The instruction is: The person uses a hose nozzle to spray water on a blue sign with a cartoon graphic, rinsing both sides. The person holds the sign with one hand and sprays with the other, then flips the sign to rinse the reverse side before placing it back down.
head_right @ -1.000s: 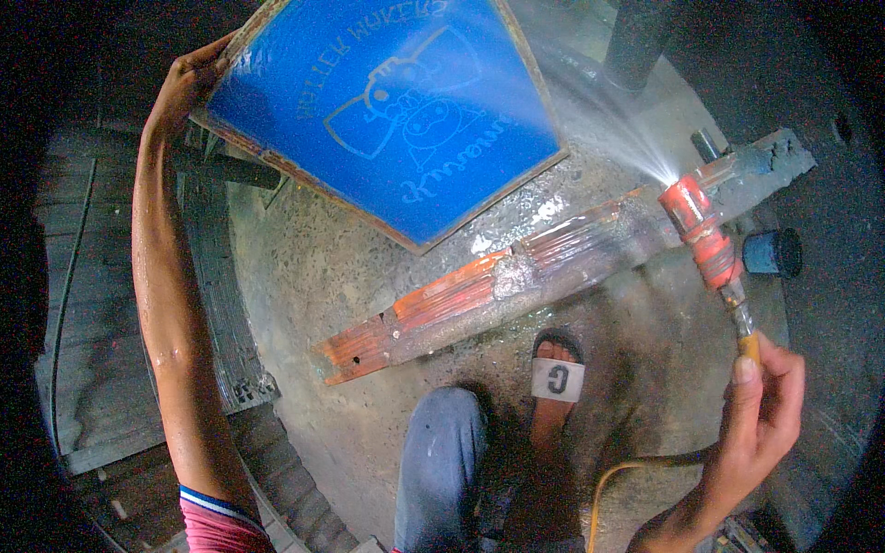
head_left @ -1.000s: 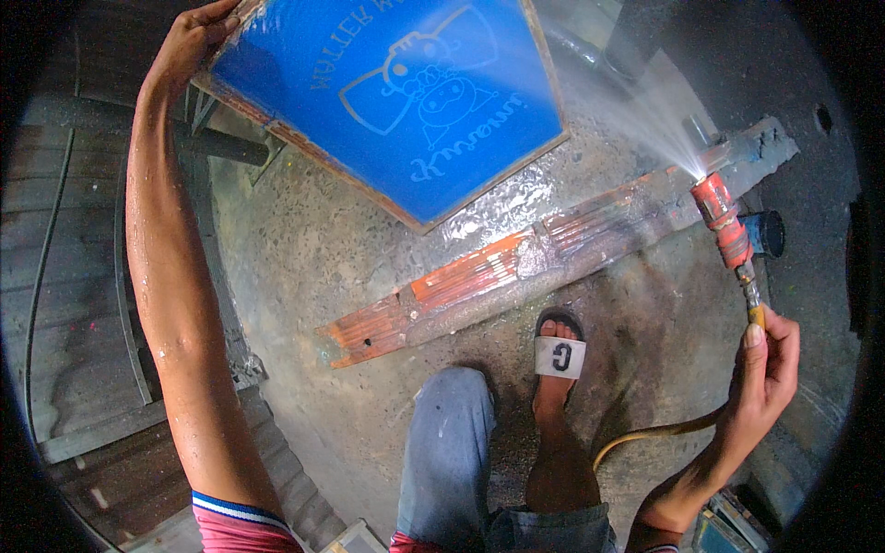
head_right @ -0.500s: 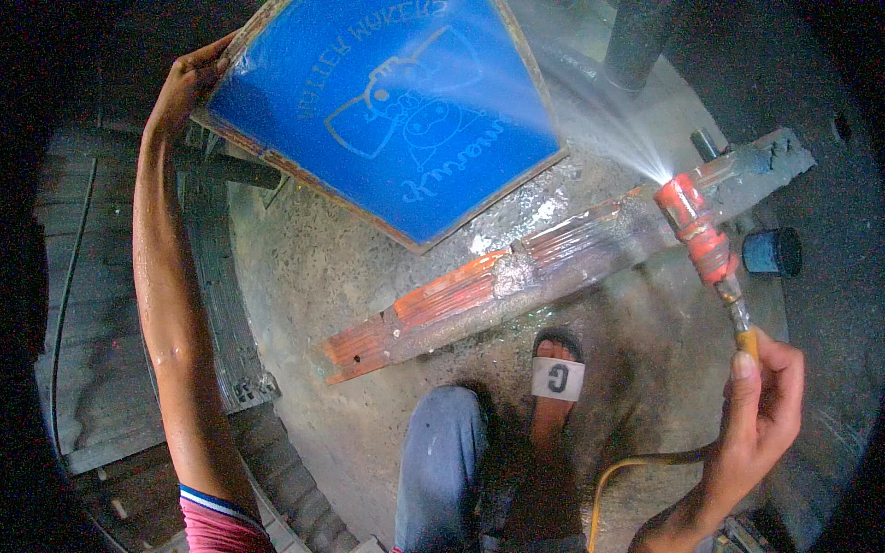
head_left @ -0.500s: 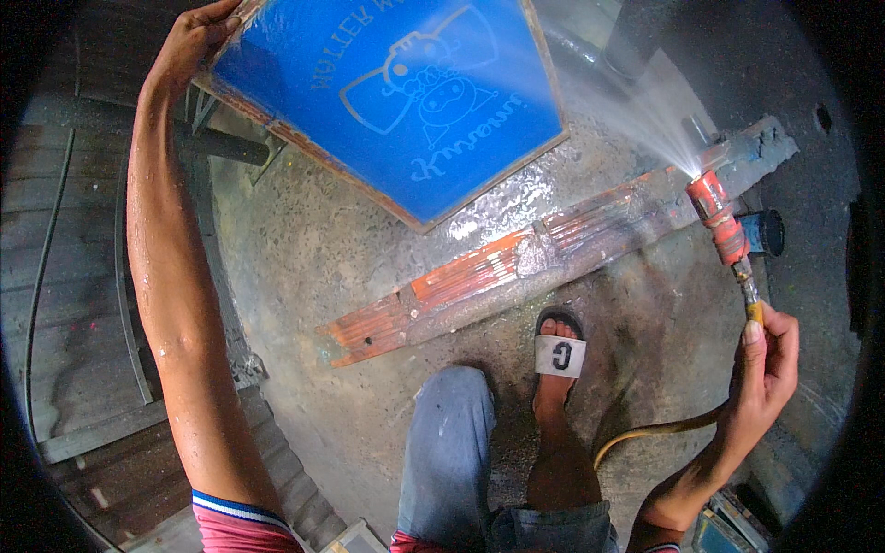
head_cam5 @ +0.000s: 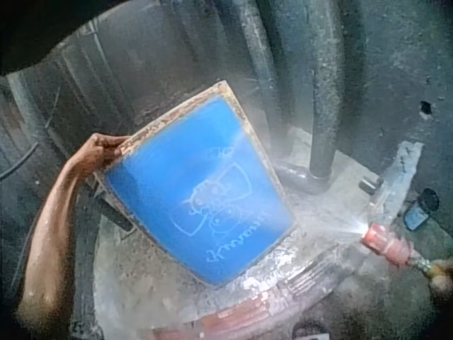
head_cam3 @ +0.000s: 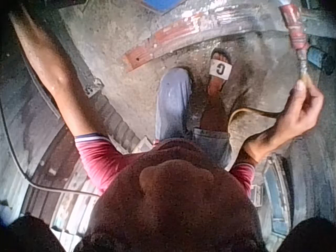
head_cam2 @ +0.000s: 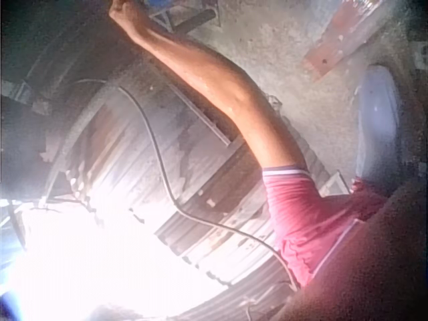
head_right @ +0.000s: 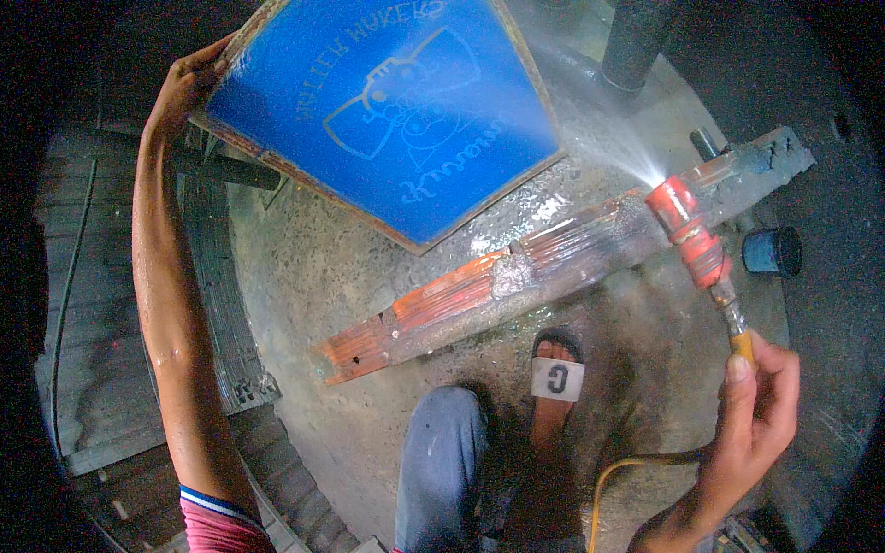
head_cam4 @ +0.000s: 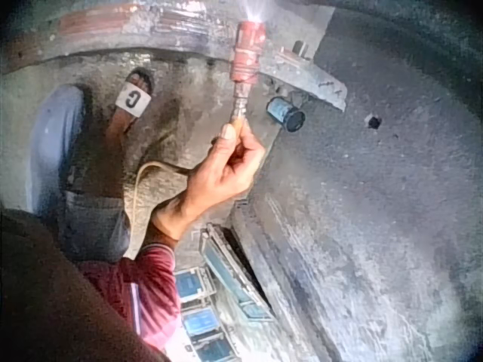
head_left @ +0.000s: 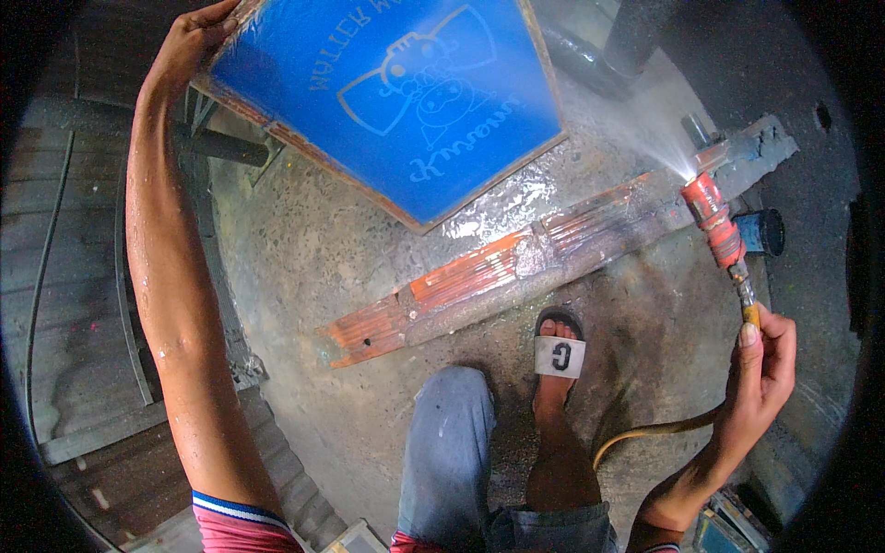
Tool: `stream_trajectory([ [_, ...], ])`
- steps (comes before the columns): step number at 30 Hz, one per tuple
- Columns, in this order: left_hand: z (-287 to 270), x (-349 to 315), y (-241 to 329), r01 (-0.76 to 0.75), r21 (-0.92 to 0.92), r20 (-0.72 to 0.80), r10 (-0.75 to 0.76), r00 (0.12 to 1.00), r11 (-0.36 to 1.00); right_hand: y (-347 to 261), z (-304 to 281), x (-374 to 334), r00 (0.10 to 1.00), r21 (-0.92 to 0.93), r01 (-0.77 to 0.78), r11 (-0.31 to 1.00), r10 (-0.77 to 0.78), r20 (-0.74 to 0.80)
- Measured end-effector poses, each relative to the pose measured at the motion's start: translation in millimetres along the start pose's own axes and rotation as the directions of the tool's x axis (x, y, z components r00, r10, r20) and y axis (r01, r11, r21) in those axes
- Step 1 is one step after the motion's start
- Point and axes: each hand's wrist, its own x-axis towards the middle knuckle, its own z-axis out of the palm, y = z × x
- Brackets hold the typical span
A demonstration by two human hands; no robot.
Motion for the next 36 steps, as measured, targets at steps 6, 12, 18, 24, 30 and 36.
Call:
stream_trajectory([
  [6, -2, 0, -1, -0.017, -0.013, 0.015, 0.017, 1.0, 1.0, 1, 0, 0, 0.999, 0.047, -0.05, 0.998, 0.049, 0.019],
  [12, -4, 2, -2, -0.041, 0.086, 0.003, 0.041, 0.999, 0.995, -1, 3, -1, 1.0, 0.025, -0.014, 1.0, 0.014, 0.01],
  [18, -3, 2, -5, -0.037, 0.009, -0.001, 0.037, 0.999, 0.999, -1, 3, 0, 1.0, -0.034, 0.021, 0.999, -0.021, 0.003],
  [24, -8, 6, -13, -0.067, -0.017, 0.042, 0.068, 0.997, 0.998, -7, 5, -1, 1.0, -0.013, 0.007, 1.0, -0.007, 0.012],
  [30, -8, 6, -11, -0.044, 0.02, 0.012, 0.043, 0.999, 0.999, -7, 6, -1, 1.0, 0.003, -0.005, 1.0, 0.005, 0.011],
  [36, -9, 6, -13, -0.049, -0.013, 0.034, 0.05, 0.998, 0.999, -7, 6, -1, 1.0, 0.032, -0.007, 0.999, 0.007, 0.019],
])
